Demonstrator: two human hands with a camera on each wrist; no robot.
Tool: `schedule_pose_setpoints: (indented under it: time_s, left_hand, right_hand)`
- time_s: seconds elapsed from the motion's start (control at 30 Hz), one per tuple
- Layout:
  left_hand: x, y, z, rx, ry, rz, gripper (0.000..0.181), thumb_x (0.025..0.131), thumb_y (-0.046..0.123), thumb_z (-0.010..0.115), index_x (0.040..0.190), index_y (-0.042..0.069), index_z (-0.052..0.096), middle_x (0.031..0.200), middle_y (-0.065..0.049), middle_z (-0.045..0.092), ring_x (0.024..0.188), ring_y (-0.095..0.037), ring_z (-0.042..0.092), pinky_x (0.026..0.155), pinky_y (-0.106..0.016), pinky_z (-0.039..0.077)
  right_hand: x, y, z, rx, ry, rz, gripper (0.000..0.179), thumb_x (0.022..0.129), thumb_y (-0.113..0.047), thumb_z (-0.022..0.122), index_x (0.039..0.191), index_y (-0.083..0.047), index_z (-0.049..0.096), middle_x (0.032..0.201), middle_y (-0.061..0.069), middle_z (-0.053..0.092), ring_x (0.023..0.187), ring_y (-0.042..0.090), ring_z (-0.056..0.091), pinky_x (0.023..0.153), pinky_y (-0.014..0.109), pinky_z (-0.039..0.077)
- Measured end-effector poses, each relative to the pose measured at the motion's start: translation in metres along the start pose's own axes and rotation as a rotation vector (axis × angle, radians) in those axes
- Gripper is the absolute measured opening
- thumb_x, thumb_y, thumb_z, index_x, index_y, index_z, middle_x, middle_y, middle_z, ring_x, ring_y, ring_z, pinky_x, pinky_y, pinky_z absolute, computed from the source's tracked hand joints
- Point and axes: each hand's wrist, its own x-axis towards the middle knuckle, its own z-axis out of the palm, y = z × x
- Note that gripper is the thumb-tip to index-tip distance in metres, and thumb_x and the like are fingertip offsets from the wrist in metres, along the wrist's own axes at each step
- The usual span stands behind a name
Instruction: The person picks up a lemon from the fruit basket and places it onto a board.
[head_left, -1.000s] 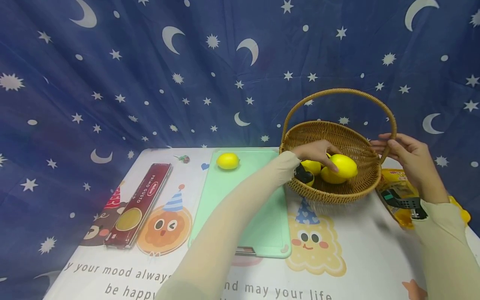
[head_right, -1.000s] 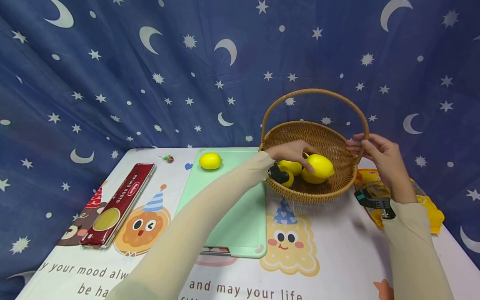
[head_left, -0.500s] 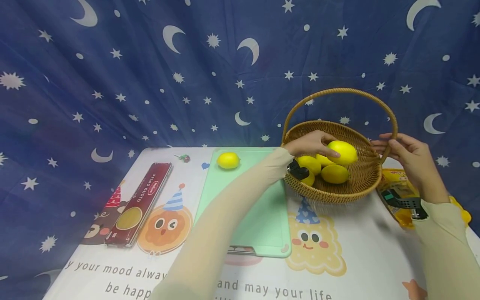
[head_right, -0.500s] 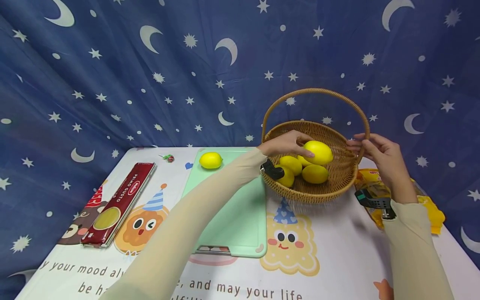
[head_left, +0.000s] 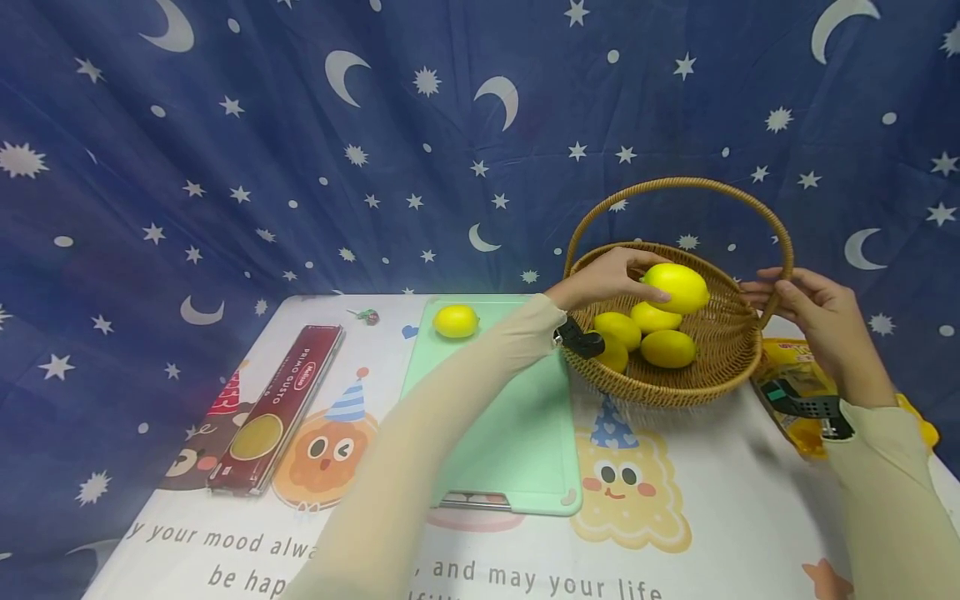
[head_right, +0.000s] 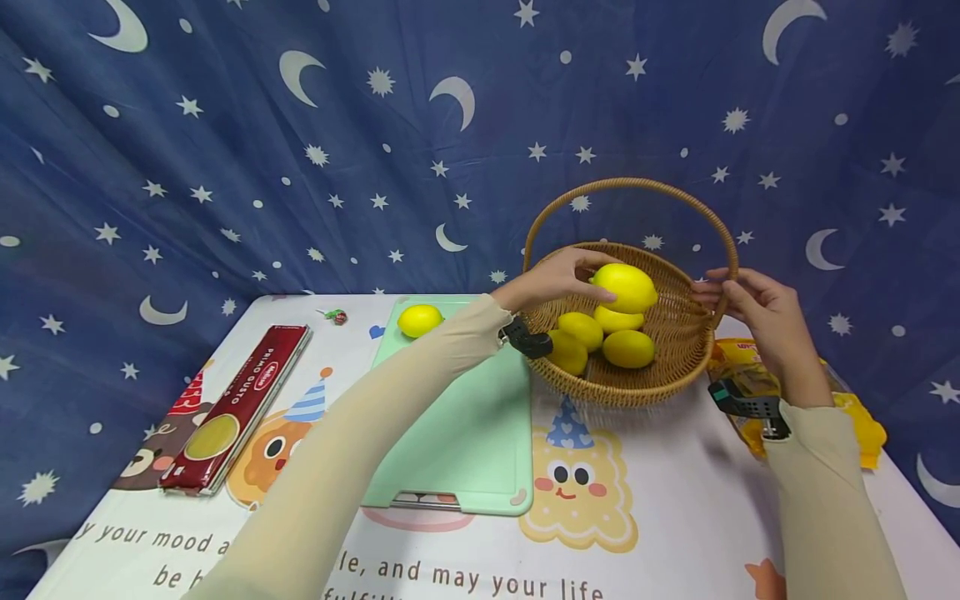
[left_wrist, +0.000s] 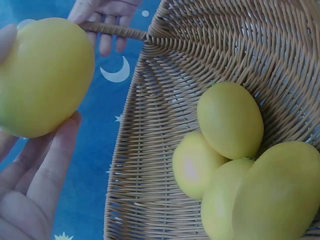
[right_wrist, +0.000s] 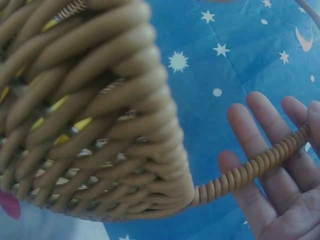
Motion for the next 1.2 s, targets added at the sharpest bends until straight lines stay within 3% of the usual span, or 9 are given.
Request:
schedule_pose_setpoints:
  time_s: [0.37,0.7,0.97,1.2]
  left_hand:
    - [-0.032,-0.017,-0.011,-0.101,-0.006,0.049,0.053,0.086,0.013,0.066,0.136,0.009,0.049,0.129,-0.009,0.057,0.102,-0.013,0.060,0.087,-0.021,0.051]
    - [-0.069,-0.038,-0.036,-0.154,0.017,0.088,0.051,0.086,0.008,0.065,0.135,0.006,0.051,0.125,-0.012,0.059,0.101,-0.016,0.061,0.090,-0.028,0.052]
    - [-0.098,-0.046,-0.061,-0.169,0.086,0.069,0.051,0.084,0.007,0.066,0.133,0.004,0.052,0.124,-0.014,0.060,0.101,-0.019,0.062,0.089,-0.035,0.053]
    - [-0.117,-0.064,-0.083,-0.169,0.191,0.026,0.050,0.083,0.010,0.067,0.132,0.006,0.053,0.124,-0.012,0.060,0.109,-0.021,0.060,0.097,-0.036,0.049]
  right_hand:
    - [0.000,0.001,0.001,0.009,0.001,-0.011,0.030,0.098,-0.011,0.044,0.124,0.001,0.054,0.105,-0.005,0.072,0.094,0.005,0.068,0.083,0.009,0.048]
    - [0.000,0.001,0.003,-0.002,0.004,0.001,0.029,0.098,-0.012,0.045,0.123,0.000,0.054,0.105,-0.005,0.072,0.094,0.005,0.068,0.082,0.009,0.048]
    - [0.000,0.001,0.003,-0.009,0.003,-0.004,0.029,0.098,-0.011,0.045,0.123,0.000,0.054,0.105,-0.005,0.072,0.093,0.005,0.068,0.082,0.008,0.048]
    - [0.000,0.000,0.002,-0.007,0.008,-0.003,0.030,0.098,-0.012,0.045,0.123,0.001,0.054,0.105,-0.005,0.072,0.094,0.005,0.068,0.082,0.009,0.049]
